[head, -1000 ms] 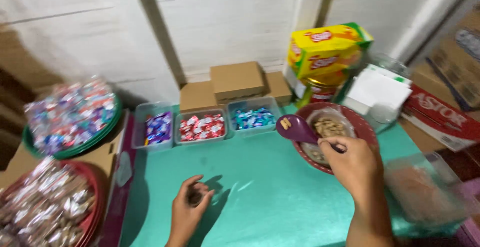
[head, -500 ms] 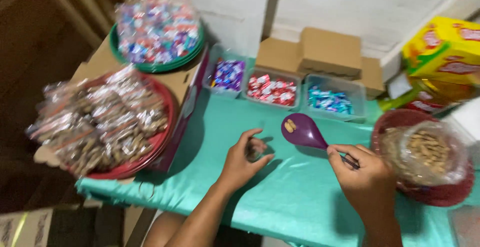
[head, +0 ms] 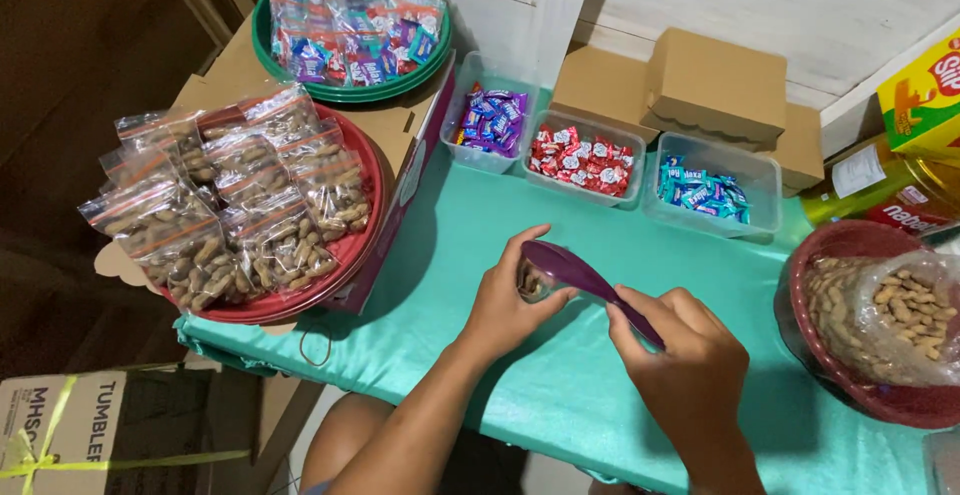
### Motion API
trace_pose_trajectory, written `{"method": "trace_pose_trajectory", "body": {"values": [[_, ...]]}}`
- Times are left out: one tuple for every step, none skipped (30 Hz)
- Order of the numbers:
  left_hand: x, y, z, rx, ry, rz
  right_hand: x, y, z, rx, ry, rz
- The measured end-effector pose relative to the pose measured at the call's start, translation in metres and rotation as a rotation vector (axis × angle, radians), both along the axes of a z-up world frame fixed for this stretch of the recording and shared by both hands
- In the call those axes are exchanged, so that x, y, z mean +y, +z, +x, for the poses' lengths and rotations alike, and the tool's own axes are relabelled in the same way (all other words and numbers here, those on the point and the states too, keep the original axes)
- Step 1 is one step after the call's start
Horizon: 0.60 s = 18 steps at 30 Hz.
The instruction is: Scooping snacks into small plastic bags and organizing candy packets on a table.
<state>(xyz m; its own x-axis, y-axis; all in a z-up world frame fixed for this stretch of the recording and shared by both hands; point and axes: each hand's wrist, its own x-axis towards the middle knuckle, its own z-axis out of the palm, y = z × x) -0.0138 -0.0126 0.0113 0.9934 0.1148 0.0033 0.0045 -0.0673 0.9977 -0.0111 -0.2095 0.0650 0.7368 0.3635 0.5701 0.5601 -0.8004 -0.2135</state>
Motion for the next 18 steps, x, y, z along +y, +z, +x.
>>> {"method": "trace_pose_trajectory", "body": {"values": [[0.001,0.002,0.0,0.008,-0.016,-0.026,0.0,0.001,-0.001,-0.002,0.0,-0.005],[0.001,0.002,-0.001,0.008,-0.015,-0.026,0.0,0.002,-0.001,-0.001,0.0,-0.005],[0.001,0.002,-0.001,-0.007,-0.01,-0.016,0.0,0.003,0.0,-0.006,0.002,0.002],[0.001,0.002,-0.001,-0.022,-0.005,-0.005,0.0,0.004,0.0,-0.011,0.003,0.009],[0.0,0.0,0.0,-0.023,-0.007,-0.005,-0.001,0.005,0.0,-0.012,0.001,0.01],[0.0,-0.002,0.0,-0.007,0.01,0.022,-0.002,0.005,0.001,-0.001,-0.002,0.018],[-0.001,-0.004,0.001,0.008,0.026,0.05,-0.003,0.005,0.001,0.009,-0.007,0.027],[-0.001,-0.009,0.002,0.007,0.023,0.051,-0.003,0.008,0.002,0.008,-0.01,0.028],[-0.001,-0.013,0.003,0.001,0.019,0.043,-0.004,0.011,0.002,0.013,0.003,0.06],[-0.001,-0.017,0.005,-0.005,0.015,0.035,-0.005,0.014,0.002,0.017,0.016,0.092],[-0.001,-0.019,0.005,-0.012,0.004,0.039,-0.006,0.016,0.003,0.009,0.005,0.096],[-0.001,-0.021,0.006,-0.02,0.017,0.018,-0.008,0.019,0.004,0.034,0.007,0.138],[-0.003,-0.023,0.007,-0.028,0.026,-0.004,-0.011,0.021,0.004,0.058,0.005,0.181],[-0.002,-0.027,0.007,-0.035,0.01,-0.001,-0.015,0.022,0.006,0.05,-0.01,0.184],[-0.003,-0.031,0.008,-0.05,0.029,-0.007,-0.02,0.023,0.008,0.062,-0.034,0.196],[-0.004,-0.035,0.01,-0.064,0.047,-0.013,-0.026,0.024,0.01,0.074,-0.057,0.208],[-0.004,-0.043,0.01,-0.074,0.02,-0.013,-0.031,0.027,0.012,0.062,-0.083,0.21],[-0.004,-0.051,0.011,-0.07,0.042,-0.023,-0.038,0.031,0.015,0.068,-0.077,0.252]]}}
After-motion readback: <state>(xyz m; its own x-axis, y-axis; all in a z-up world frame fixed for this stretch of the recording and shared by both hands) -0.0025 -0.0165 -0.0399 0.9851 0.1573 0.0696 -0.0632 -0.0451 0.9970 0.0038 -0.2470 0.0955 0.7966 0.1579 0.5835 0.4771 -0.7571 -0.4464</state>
